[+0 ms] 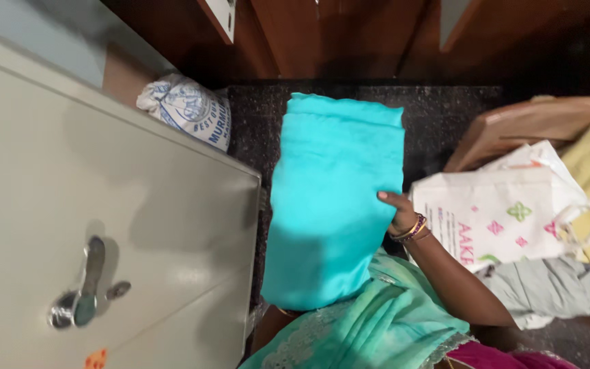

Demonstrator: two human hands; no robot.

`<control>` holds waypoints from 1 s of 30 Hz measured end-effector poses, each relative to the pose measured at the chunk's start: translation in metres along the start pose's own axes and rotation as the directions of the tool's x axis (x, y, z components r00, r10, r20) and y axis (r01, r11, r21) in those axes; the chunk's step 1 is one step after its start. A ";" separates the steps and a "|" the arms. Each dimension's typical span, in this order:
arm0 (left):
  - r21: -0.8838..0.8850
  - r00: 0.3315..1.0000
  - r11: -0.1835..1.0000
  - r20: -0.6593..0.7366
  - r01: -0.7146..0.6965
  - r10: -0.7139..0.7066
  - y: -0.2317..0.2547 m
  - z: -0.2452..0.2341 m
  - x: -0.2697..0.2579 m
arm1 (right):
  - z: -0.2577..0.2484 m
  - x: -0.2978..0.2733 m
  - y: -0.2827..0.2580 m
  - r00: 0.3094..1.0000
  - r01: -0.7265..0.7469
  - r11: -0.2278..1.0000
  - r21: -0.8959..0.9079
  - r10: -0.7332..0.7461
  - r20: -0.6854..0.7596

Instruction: The person picks up folded clothes from the floor and places them neatly inside a cupboard.

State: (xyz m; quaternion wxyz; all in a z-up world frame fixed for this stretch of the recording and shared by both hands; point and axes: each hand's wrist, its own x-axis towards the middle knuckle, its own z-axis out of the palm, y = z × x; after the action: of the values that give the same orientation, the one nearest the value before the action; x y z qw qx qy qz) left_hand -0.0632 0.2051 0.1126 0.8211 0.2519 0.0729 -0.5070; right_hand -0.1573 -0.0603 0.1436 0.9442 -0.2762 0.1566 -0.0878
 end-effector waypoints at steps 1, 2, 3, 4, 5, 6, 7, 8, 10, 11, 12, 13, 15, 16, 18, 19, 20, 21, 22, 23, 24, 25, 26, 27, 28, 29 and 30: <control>-0.002 1.000 1.000 0.010 0.003 -0.003 0.011 0.003 0.012 | 0.010 0.014 -0.008 0.995 -0.012 1.000 0.003 0.012 -0.094; -0.002 1.000 1.000 0.018 0.016 -0.016 0.023 0.006 0.024 | 0.021 0.027 -0.017 0.995 -0.010 1.000 0.005 0.011 -0.095; 0.004 0.999 1.000 0.028 0.022 -0.022 0.036 0.009 0.036 | 0.031 0.040 -0.028 0.991 0.034 0.999 0.008 -0.033 -0.126; 0.006 0.999 0.999 0.043 0.034 -0.034 0.050 0.015 0.051 | 0.041 0.054 -0.039 0.984 0.083 0.997 0.008 -0.081 -0.159; 0.005 0.997 0.999 0.058 0.044 -0.044 0.061 0.022 0.067 | 0.050 0.068 -0.050 0.983 0.089 0.996 0.011 -0.086 -0.161; 0.012 0.996 0.998 0.073 0.059 -0.060 0.075 0.029 0.080 | 0.059 0.081 -0.059 0.966 0.093 0.995 0.030 -0.083 -0.243; 0.010 0.993 0.997 0.095 0.072 -0.072 0.087 0.038 0.097 | 0.066 0.096 -0.066 0.943 0.098 0.994 0.049 -0.077 -0.323; 0.011 0.990 0.997 0.116 0.081 -0.081 0.099 0.048 0.115 | 0.071 0.112 -0.076 0.943 0.106 0.993 0.050 -0.084 -0.323; 0.001 0.980 0.995 0.175 0.101 -0.099 0.122 0.070 0.156 | 0.075 0.144 -0.096 0.937 0.144 0.989 0.022 -0.129 -0.324; -0.008 0.974 0.994 0.202 0.108 -0.104 0.132 0.081 0.177 | 0.076 0.159 -0.106 0.937 0.147 0.989 0.021 -0.133 -0.323; -0.011 0.968 0.994 0.230 0.109 -0.104 0.141 0.092 0.198 | 0.078 0.173 -0.114 0.939 0.176 0.984 0.008 -0.166 -0.301; -0.024 0.964 0.993 0.247 0.113 -0.103 0.151 0.101 0.215 | 0.079 0.187 -0.122 0.940 0.206 0.979 -0.003 -0.199 -0.279; -0.074 0.956 0.990 0.279 0.120 -0.096 0.167 0.113 0.241 | 0.083 0.212 -0.136 0.929 0.234 0.971 -0.050 -0.239 -0.284; -0.112 0.958 0.986 0.271 0.125 -0.091 0.175 0.116 0.247 | 0.084 0.221 -0.144 0.916 0.261 0.960 -0.099 -0.279 -0.289; -0.198 0.962 0.970 0.260 0.137 -0.083 0.188 0.114 0.246 | 0.087 0.235 -0.155 0.914 0.275 0.956 -0.103 -0.293 -0.281; -0.246 0.971 0.959 0.226 0.139 -0.083 0.194 0.112 0.243 | 0.087 0.242 -0.160 0.913 0.289 0.951 -0.106 -0.307 -0.269; -0.287 0.979 0.949 0.189 0.129 -0.076 0.198 0.111 0.242 | 0.088 0.249 -0.165 0.913 0.287 0.952 -0.105 -0.305 -0.271; -0.323 0.986 0.940 0.152 0.110 -0.063 0.201 0.111 0.244 | 0.087 0.255 -0.170 0.909 0.300 0.946 -0.119 -0.322 -0.265; -0.335 0.995 0.939 0.087 0.075 -0.049 0.204 0.113 0.248 | 0.086 0.262 -0.176 0.905 0.313 0.940 -0.136 -0.338 -0.257; -0.346 0.998 0.938 -0.059 0.008 -0.030 0.206 0.117 0.256 | 0.084 0.270 -0.182 0.905 0.311 0.941 -0.137 -0.337 -0.258; -0.350 0.998 0.937 -0.061 0.007 -0.031 0.207 0.120 0.264 | 0.082 0.279 -0.189 0.891 0.299 0.934 -0.197 -0.347 -0.291; -0.325 0.968 0.942 -0.251 -0.083 -0.001 0.207 0.123 0.274 | 0.079 0.287 -0.195 0.876 0.284 0.924 -0.257 -0.359 -0.323; -0.284 0.902 0.944 -0.430 -0.168 0.031 0.206 0.124 0.284 | 0.076 0.298 -0.203 0.877 0.280 0.924 -0.259 -0.356 -0.322; -0.287 0.901 0.943 -0.432 -0.170 0.032 0.205 0.122 0.294 | 0.072 0.309 -0.211 0.869 0.307 0.910 -0.278 -0.388 -0.309; -0.200 0.942 0.973 -0.333 -0.116 0.044 0.203 0.119 0.308 | 0.069 0.321 -0.220 0.860 0.335 0.894 -0.298 -0.419 -0.292; -0.106 0.972 0.992 -0.231 -0.071 0.045 0.200 0.116 0.323 | 0.065 0.334 -0.230 0.862 0.331 0.894 -0.302 -0.416 -0.288; -0.107 0.972 0.991 -0.231 -0.077 0.051 0.199 0.114 0.341 | 0.063 0.349 -0.241 0.864 0.345 0.890 -0.298 -0.425 -0.270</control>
State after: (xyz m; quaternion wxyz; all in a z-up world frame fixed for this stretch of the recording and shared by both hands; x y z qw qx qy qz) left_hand 0.2566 -0.0504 0.1509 0.8364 0.2628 0.1874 -0.4430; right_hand 0.1715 -0.3178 0.2396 0.8273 -0.3955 0.2621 -0.3008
